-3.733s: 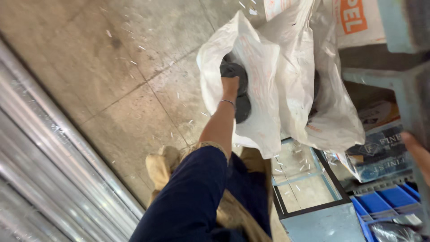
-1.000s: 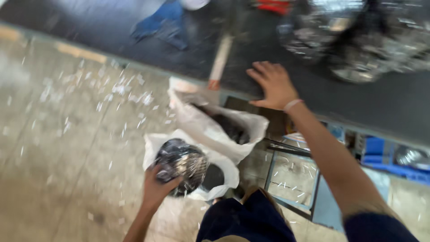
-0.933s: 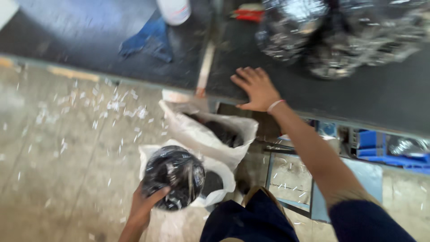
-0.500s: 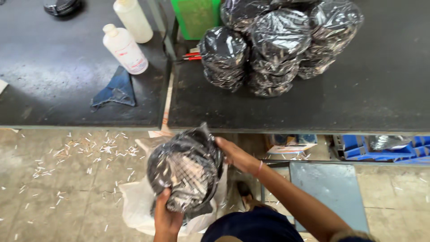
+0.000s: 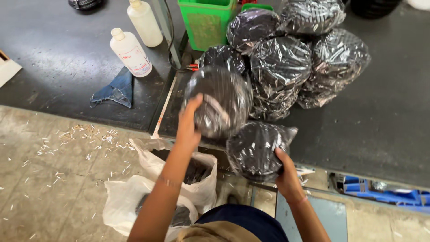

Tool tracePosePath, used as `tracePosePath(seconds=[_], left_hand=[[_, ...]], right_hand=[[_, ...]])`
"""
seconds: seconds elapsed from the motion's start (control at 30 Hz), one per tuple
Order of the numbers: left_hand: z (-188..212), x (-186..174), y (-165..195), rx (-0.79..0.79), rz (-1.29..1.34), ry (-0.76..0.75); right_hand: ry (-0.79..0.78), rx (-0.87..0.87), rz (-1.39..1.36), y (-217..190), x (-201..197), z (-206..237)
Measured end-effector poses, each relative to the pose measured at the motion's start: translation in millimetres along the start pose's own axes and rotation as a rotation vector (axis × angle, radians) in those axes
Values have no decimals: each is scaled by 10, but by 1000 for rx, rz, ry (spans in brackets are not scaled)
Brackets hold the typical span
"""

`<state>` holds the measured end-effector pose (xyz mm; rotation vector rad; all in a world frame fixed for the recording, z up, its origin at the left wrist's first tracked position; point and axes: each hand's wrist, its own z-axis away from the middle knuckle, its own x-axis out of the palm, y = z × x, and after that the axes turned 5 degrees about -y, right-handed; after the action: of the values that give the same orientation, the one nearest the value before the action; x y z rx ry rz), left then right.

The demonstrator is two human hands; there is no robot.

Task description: The person uses a red utility knife to cut open white woven sacks filled with black plastic-wrapped round items. They pull the wrapped items out of the sacks by hand and place them one at a time onto the adjacent work table, stacking them with the other unwrapped items.

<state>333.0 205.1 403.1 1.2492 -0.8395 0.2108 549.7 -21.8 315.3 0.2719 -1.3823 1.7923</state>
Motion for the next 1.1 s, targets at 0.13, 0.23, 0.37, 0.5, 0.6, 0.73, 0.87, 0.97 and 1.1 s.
tracePosePath(seconds=[0.13,0.23,0.37,0.5,0.6,0.73,0.87,0.97,1.1], left_hand=[[-1046,275,106,308,-217,148],[-1521,294,13,422,-349,283],[-1766,267,-209,546,-751,600],[-1727,306,-407,620,-868,632],[-1637,401,-509,725,-699,510],[-1554,540,-563,625,-366,436],[-1592,579,-484,559,-463,527],[-1677,535,-391,436,-526,580],[-1774,462,-373,426,-680,595]], right_hand=[[29,-56,-12,-157,-211,51],[107,0,6,-183,-361,58],[117,13,60,-330,-455,31],[63,-50,102,-796,-280,-36],[-25,-150,171,-1326,94,-206],[-285,-389,229,-2060,826,-894],[-366,-506,342,-2532,1443,-1997],[-319,-455,430,-2680,1642,-2715],[-355,-328,473,-2743,1665,-3195]])
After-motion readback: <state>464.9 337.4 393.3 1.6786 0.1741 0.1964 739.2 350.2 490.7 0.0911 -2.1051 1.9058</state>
